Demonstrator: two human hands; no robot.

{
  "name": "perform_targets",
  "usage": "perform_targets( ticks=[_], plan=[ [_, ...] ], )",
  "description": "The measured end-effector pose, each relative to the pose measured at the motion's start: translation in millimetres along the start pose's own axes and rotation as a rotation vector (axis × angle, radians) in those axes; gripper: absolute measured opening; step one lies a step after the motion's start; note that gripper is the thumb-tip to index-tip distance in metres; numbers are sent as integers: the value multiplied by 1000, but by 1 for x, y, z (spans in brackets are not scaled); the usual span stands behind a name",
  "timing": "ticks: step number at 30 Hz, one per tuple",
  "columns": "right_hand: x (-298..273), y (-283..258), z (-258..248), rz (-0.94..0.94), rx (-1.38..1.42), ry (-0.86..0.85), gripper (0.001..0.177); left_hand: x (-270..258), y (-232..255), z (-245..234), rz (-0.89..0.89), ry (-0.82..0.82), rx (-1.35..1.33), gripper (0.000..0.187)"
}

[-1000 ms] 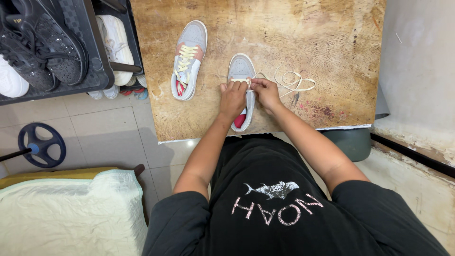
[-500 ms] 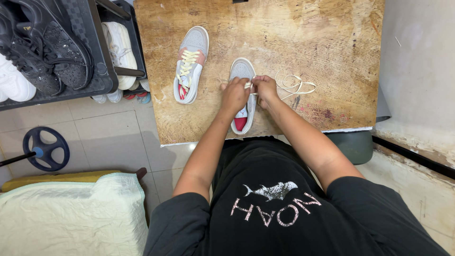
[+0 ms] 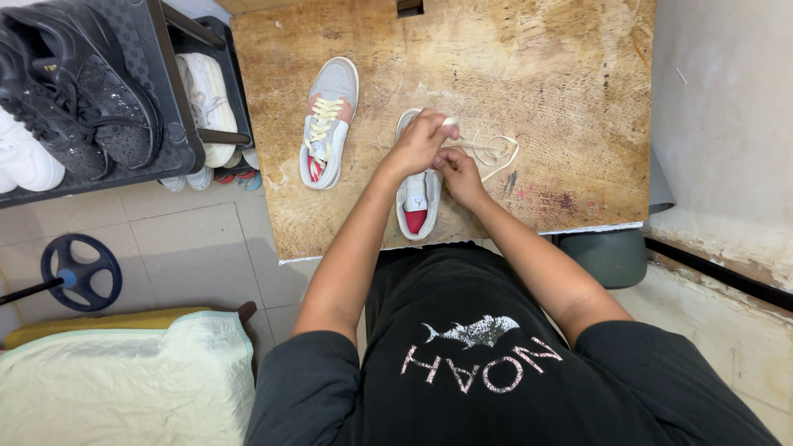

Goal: The person removes the laces from a pair of grey sneakers and then re-laces them by threading the laces through the eyelets and tying a knot. The shoes are placed on a wooden table during the process and then returned to a shoe rack.

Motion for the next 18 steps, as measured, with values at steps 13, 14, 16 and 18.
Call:
perform_targets(
  ticks=[13, 14, 16, 18],
  plan=[
    [-19, -105, 13, -535, -398, 88, 26, 15, 161, -47, 366, -129, 22, 31],
    [-19, -109, 13, -621, -451, 113, 25, 13, 163, -47, 381, -130, -9, 32],
    [-10, -104, 2, -316, -588, 157, 25, 10, 164, -48, 398, -108, -59, 32],
    [-6, -92, -20, 40, -549, 263, 30, 6, 164, -52, 398, -54, -93, 33]
  ],
)
Point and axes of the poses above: each hand's wrist, its own x-axis towards the middle knuckle, its own z-axis out of the palm, y = z × x, the point moved 3 cm from there along x, towards the middle knuckle, and after that the axes turned 9 degrees about z, right-handed, at the moved point
